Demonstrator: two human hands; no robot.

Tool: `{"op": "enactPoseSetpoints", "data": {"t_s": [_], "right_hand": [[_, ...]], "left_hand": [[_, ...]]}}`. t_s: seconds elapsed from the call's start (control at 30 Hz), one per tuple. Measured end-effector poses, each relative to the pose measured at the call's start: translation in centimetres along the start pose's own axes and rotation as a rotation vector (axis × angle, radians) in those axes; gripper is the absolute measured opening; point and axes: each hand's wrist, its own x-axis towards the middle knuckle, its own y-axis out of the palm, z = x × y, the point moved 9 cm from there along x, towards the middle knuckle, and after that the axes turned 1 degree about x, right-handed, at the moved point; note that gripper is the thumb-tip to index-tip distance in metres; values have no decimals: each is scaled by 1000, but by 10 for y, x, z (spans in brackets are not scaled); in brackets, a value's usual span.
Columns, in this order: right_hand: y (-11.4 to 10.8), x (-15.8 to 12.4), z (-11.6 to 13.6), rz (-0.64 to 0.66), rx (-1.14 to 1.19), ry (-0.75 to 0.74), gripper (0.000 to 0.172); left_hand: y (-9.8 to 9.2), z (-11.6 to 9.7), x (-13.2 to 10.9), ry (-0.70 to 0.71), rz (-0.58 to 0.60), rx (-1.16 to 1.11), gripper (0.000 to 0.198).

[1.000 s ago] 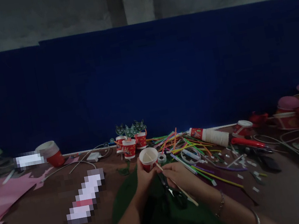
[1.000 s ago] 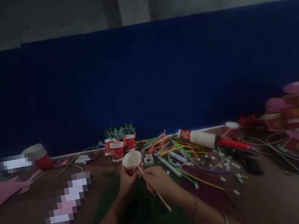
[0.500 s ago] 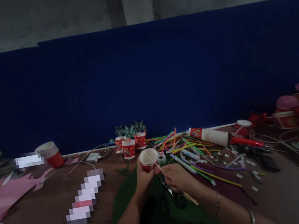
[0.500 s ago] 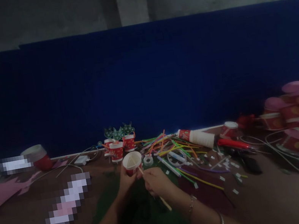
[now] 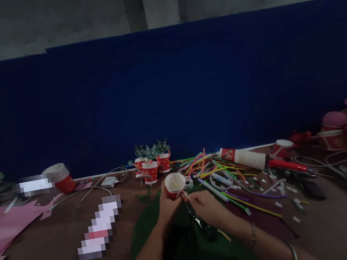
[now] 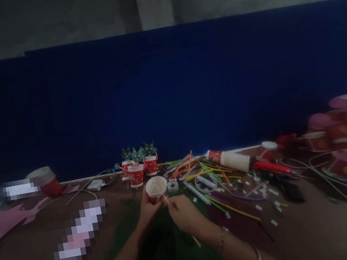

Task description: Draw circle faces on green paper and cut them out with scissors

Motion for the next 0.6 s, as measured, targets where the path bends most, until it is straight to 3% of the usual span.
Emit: {"op": "enactPoseSetpoints", "data": {"t_s": [0.1, 0.23, 0.33, 0.43, 0.6], "right_hand": [[0, 0, -4, 4, 55, 57, 24], [7, -2, -16, 35, 356, 283, 20], [9, -4, -16, 71, 486, 328, 25], [9, -3, -18, 85, 486, 316, 26], [3, 3, -16, 28, 185, 182, 20]], "left_hand": [[0, 2, 0, -3, 5, 3, 62], [-3, -2, -1, -32, -22, -11, 62], [-2, -8, -3, -52, -3, -22, 65], [-4, -12, -3, -44, -30, 6, 66], [-2, -13, -3, 23, -32, 26, 63]]}}
